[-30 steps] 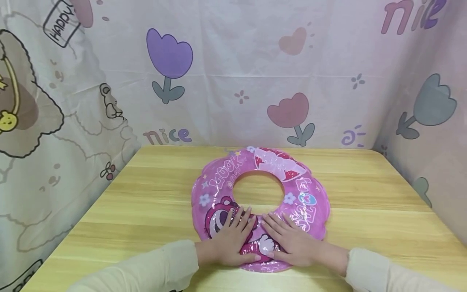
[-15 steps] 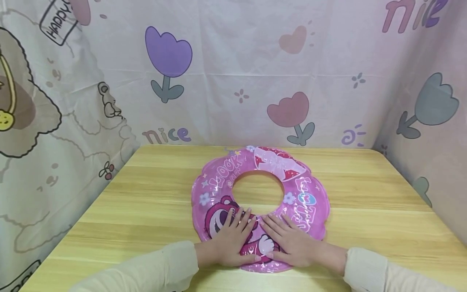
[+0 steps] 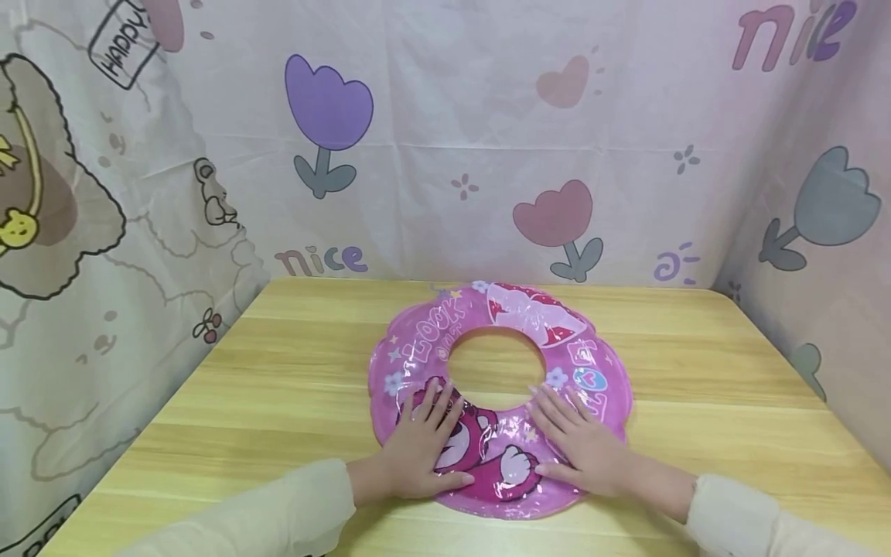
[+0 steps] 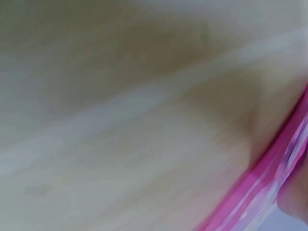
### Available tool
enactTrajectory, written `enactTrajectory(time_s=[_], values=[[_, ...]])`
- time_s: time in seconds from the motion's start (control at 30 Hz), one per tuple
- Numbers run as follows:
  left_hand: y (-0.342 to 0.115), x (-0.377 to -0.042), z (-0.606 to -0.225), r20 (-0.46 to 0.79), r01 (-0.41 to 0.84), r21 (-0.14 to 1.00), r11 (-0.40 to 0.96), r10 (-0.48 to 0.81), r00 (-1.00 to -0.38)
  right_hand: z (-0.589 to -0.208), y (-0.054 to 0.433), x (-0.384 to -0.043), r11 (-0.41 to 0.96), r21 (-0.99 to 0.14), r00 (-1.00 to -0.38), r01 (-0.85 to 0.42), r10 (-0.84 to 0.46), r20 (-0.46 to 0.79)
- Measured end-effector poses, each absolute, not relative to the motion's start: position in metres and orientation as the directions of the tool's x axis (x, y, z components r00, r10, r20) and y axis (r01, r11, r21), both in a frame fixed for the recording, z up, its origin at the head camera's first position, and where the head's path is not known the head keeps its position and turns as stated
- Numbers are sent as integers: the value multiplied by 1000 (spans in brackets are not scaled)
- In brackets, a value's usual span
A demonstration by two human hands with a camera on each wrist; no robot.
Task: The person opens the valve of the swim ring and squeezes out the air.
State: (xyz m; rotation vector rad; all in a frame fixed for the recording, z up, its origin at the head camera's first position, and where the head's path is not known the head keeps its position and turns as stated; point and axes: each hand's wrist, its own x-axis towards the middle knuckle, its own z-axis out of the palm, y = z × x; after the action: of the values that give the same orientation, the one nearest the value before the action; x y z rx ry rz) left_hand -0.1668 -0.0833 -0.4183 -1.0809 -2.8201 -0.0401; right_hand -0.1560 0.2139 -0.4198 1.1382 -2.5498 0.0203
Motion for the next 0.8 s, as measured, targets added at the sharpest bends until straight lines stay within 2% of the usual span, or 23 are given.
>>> enactTrajectory(time_s=[0.23, 0.53, 0.7, 0.8], values=[[-88, -167, -418, 97, 644, 40, 764, 638, -764, -422, 224, -158, 722, 56, -693, -690, -681, 236], [-88, -169, -420, 22, 633, 72, 770, 634, -773, -422, 224, -157, 722, 42, -703, -691, -684, 196], [-87, -170, -419, -24, 609, 107, 786, 615, -788, -420, 223, -159, 738, -43, -736, -674, -665, 125], [-88, -171, -417, -44, 601, 127, 789, 609, -792, -419, 223, -161, 732, -62, -734, -678, -671, 108]])
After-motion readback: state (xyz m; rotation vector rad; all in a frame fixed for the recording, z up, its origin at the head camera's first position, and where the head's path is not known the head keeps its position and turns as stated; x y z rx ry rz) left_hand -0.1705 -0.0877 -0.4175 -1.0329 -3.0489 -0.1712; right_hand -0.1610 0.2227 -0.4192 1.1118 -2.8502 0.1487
